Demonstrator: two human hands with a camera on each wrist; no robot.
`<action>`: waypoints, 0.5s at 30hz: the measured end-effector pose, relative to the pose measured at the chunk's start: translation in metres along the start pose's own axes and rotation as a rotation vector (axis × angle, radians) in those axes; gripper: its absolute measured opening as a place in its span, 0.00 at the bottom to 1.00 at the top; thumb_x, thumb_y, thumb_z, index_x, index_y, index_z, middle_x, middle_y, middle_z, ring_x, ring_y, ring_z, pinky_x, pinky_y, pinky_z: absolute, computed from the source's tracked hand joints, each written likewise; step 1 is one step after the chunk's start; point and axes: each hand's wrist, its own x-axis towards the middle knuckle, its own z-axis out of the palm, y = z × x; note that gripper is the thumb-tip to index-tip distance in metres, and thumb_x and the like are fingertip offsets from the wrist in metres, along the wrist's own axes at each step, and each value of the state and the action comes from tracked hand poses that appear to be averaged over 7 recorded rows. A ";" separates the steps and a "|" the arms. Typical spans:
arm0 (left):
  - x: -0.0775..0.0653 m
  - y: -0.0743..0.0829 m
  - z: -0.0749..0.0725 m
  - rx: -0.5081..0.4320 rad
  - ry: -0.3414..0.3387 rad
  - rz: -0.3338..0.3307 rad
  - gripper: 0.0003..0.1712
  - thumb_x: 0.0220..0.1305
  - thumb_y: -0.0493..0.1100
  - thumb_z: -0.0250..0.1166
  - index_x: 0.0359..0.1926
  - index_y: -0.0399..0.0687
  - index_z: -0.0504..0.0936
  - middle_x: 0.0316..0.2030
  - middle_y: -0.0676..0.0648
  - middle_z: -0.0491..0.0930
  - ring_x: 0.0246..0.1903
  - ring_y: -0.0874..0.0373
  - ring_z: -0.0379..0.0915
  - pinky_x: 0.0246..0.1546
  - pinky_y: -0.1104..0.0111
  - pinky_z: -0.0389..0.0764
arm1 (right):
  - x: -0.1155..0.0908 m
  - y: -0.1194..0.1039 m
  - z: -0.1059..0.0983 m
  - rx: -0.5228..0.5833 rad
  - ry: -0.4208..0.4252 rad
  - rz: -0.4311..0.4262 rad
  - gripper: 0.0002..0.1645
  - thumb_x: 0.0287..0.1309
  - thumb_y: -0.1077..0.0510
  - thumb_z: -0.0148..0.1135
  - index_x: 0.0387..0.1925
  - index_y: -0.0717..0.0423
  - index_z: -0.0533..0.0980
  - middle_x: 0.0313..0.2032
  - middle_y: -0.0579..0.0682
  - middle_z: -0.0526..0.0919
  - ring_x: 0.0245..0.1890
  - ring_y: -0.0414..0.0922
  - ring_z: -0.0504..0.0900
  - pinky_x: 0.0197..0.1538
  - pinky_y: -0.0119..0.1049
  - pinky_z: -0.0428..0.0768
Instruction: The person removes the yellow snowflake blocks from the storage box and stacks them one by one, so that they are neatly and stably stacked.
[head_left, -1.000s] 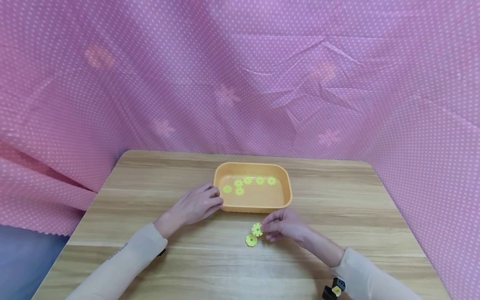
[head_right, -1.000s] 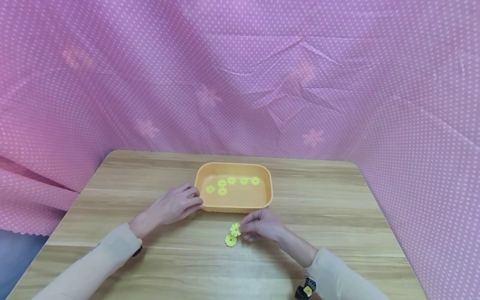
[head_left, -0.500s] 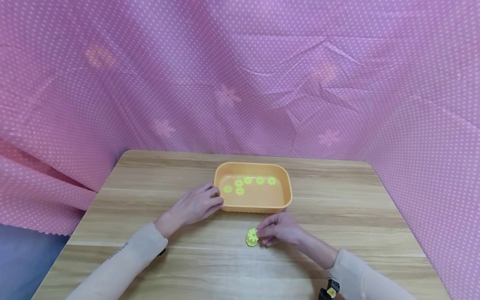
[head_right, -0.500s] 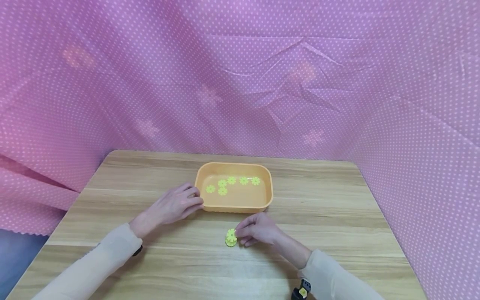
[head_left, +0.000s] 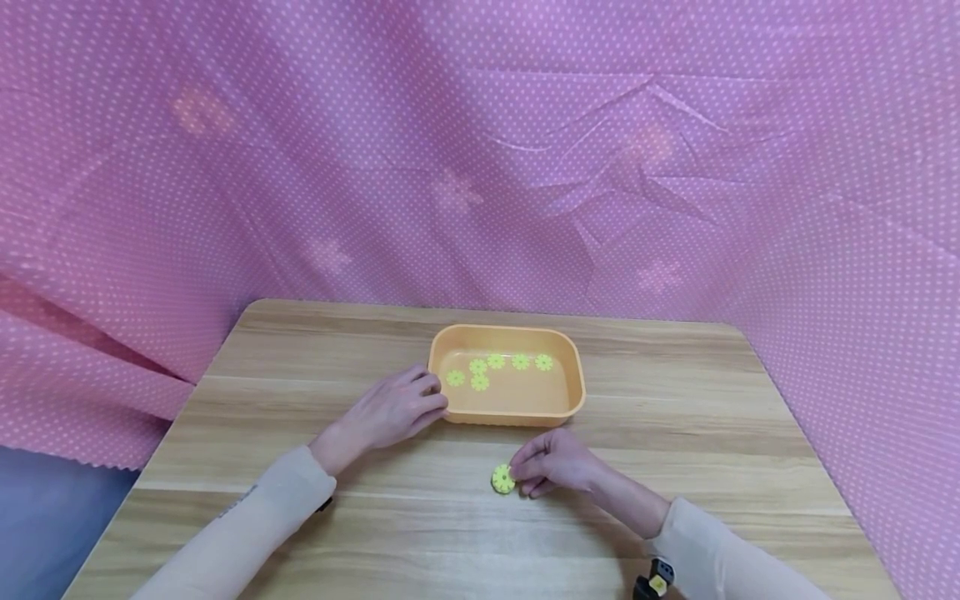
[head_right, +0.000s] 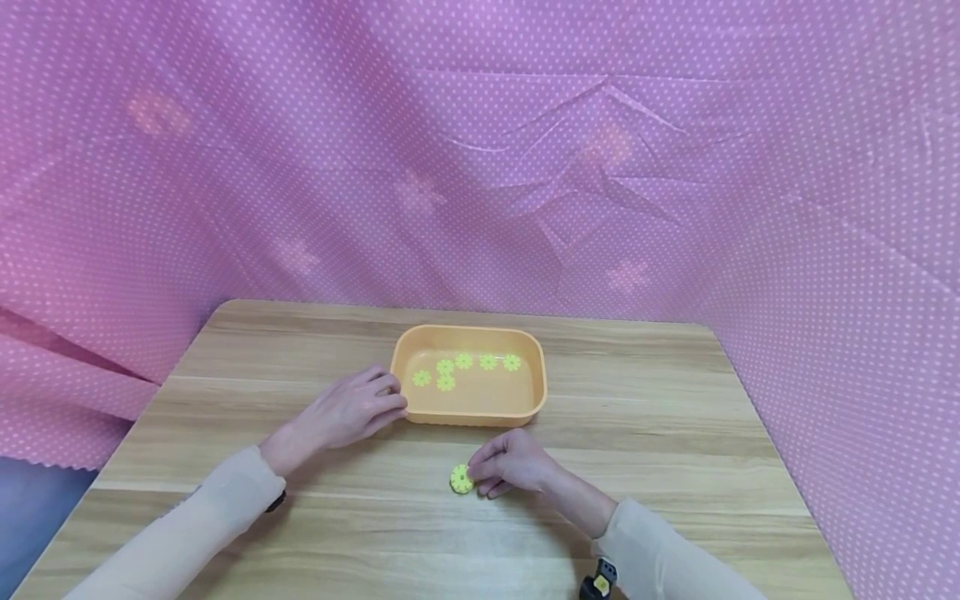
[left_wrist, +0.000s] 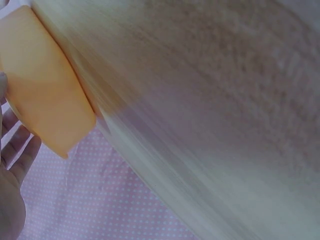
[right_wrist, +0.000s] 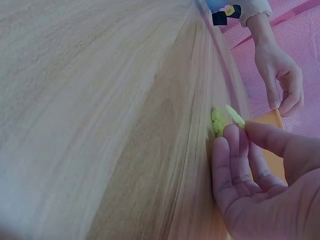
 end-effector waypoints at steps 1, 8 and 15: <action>0.000 0.001 0.000 0.001 0.002 0.001 0.05 0.67 0.45 0.74 0.36 0.54 0.86 0.39 0.52 0.83 0.41 0.56 0.76 0.39 0.69 0.83 | 0.000 0.001 0.000 -0.003 -0.002 -0.001 0.12 0.61 0.65 0.72 0.44 0.69 0.85 0.31 0.53 0.92 0.24 0.39 0.87 0.34 0.34 0.90; -0.002 0.007 0.001 0.006 0.009 -0.001 0.05 0.66 0.46 0.74 0.36 0.55 0.86 0.39 0.52 0.83 0.41 0.56 0.76 0.40 0.68 0.83 | -0.002 0.003 0.001 -0.034 0.003 -0.001 0.11 0.62 0.65 0.72 0.44 0.69 0.85 0.31 0.55 0.92 0.24 0.39 0.86 0.33 0.35 0.90; -0.003 0.012 0.002 0.011 0.008 -0.009 0.04 0.67 0.46 0.73 0.36 0.55 0.86 0.39 0.53 0.83 0.41 0.57 0.76 0.40 0.68 0.83 | -0.005 0.005 0.001 -0.053 0.004 -0.008 0.10 0.62 0.66 0.72 0.42 0.69 0.85 0.31 0.55 0.92 0.23 0.38 0.86 0.33 0.36 0.90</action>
